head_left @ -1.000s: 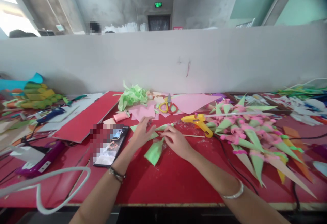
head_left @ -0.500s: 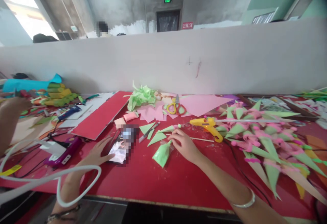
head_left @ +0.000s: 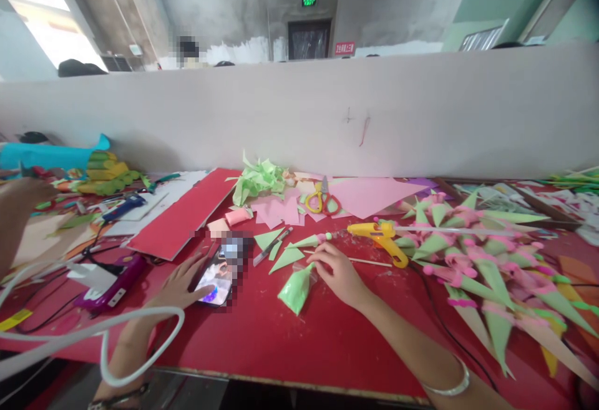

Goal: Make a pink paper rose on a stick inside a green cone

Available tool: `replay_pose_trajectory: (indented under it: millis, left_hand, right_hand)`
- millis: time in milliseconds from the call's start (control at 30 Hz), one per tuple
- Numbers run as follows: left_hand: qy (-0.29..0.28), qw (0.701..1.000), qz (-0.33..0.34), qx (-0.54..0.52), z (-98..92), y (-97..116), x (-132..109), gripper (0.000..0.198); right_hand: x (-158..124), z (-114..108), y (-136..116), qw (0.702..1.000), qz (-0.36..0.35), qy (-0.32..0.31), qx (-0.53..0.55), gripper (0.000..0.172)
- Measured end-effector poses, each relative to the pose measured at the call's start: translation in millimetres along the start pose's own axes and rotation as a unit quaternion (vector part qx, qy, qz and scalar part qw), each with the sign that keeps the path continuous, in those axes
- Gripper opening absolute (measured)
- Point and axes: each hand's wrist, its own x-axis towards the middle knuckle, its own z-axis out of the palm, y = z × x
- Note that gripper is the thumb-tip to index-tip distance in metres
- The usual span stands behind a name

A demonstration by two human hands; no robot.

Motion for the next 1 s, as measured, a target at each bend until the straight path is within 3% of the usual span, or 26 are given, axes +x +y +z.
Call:
replay_pose_trajectory:
  millis: [100, 300, 467, 733, 1000]
  left_hand:
    - [0.031, 0.999, 0.023, 0.013, 2.7, -4.7, 0.5, 0.072]
    - [-0.010, 0.999, 0.020, 0.044, -0.1, -6.2, 4.3, 0.079]
    - [0.010, 0.999, 0.002, 0.049, 5.0, -4.8, 2.7, 0.076]
    - [-0.004, 0.999, -0.001, 0.037, 5.3, -4.1, 1.8, 0.073]
    - [0.025, 1.000, 0.006, -0.015, 2.1, -0.8, -4.2, 0.072]
  right_hand:
    - [-0.2, -0.5, -0.3, 1.000, 0.004, 0.001, 0.003, 0.019]
    - [-1.0, -0.7, -1.0, 1.000, 0.006, 0.001, 0.011, 0.021]
    - [-0.6, -0.2, 0.0, 1.000, -0.001, 0.009, 0.015, 0.022]
    - [-0.6, -0.3, -1.2, 1.000, 0.005, 0.013, 0.013, 0.019]
    - [0.5, -1.6, -2.5, 1.000, 0.003, 0.021, 0.011, 0.018]
